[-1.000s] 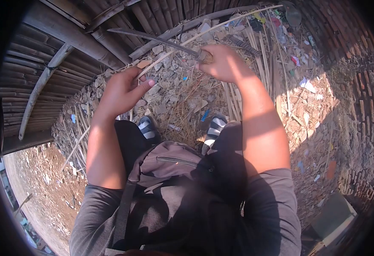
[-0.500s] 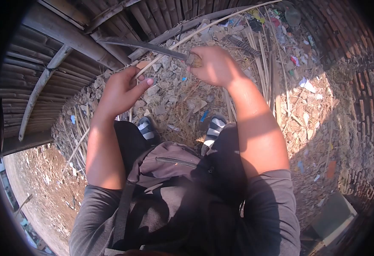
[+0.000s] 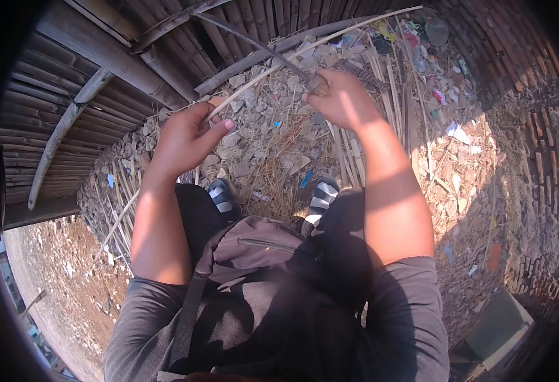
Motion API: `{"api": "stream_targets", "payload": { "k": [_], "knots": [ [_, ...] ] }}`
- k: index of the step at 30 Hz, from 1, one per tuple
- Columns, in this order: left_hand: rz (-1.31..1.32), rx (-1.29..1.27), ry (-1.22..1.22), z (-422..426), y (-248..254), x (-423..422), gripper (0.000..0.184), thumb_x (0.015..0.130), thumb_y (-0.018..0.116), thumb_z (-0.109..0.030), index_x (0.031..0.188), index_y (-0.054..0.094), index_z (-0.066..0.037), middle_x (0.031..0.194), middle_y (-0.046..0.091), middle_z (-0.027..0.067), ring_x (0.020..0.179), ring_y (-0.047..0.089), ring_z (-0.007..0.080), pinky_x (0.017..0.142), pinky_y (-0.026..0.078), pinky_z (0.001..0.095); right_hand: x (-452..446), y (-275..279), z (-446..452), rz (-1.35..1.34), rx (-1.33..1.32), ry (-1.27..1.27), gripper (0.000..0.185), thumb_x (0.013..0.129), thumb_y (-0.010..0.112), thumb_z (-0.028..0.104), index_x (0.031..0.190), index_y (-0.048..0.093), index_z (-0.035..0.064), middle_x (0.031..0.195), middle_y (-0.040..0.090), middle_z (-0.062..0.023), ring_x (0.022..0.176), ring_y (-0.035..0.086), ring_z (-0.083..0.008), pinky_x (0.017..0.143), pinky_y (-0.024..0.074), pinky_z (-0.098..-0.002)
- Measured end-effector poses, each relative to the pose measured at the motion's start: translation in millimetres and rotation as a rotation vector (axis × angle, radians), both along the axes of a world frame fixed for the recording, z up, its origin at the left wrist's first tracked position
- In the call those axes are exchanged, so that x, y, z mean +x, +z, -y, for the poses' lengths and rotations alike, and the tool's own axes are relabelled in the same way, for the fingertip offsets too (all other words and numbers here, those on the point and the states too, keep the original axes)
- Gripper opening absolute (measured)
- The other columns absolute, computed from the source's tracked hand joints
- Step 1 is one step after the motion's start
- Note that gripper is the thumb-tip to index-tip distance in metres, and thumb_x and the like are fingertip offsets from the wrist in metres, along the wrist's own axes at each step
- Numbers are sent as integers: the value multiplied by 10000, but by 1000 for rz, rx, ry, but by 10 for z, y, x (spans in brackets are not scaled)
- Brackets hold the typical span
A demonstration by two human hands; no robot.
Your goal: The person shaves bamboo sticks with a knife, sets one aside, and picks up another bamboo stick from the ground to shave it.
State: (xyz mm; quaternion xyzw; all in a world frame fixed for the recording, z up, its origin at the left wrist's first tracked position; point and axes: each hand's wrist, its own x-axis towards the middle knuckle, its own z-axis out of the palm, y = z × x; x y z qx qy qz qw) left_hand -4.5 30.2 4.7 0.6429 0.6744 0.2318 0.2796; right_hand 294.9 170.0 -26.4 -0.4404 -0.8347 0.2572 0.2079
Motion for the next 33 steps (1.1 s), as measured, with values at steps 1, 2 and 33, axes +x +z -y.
{"api": "stream_targets", "payload": {
  "k": [1,2,33],
  "knots": [
    [7,3,5,0,-9,10,416,938,805,-392,960,689,7,680,557,15,630,483,88,580,423,312,-118,25,68,43,69,57,523,865,825,299,1221,687,-58,1000,746,-237,851,709,-313,824,545,-400],
    [13,7,9,4,-30,14,414,939,804,-390,958,687,7,680,557,15,630,482,87,579,422,312,-216,90,144,95,66,82,503,863,823,296,1206,695,-49,999,736,-246,870,712,-323,837,544,-402],
    [-74,231,-62,-1,-134,29,502,925,774,-488,974,688,3,641,565,118,570,559,252,562,436,414,339,131,-122,14,-97,-265,549,867,804,339,1273,695,-13,1116,743,-265,1065,713,-421,915,543,-433]
  ]
}}
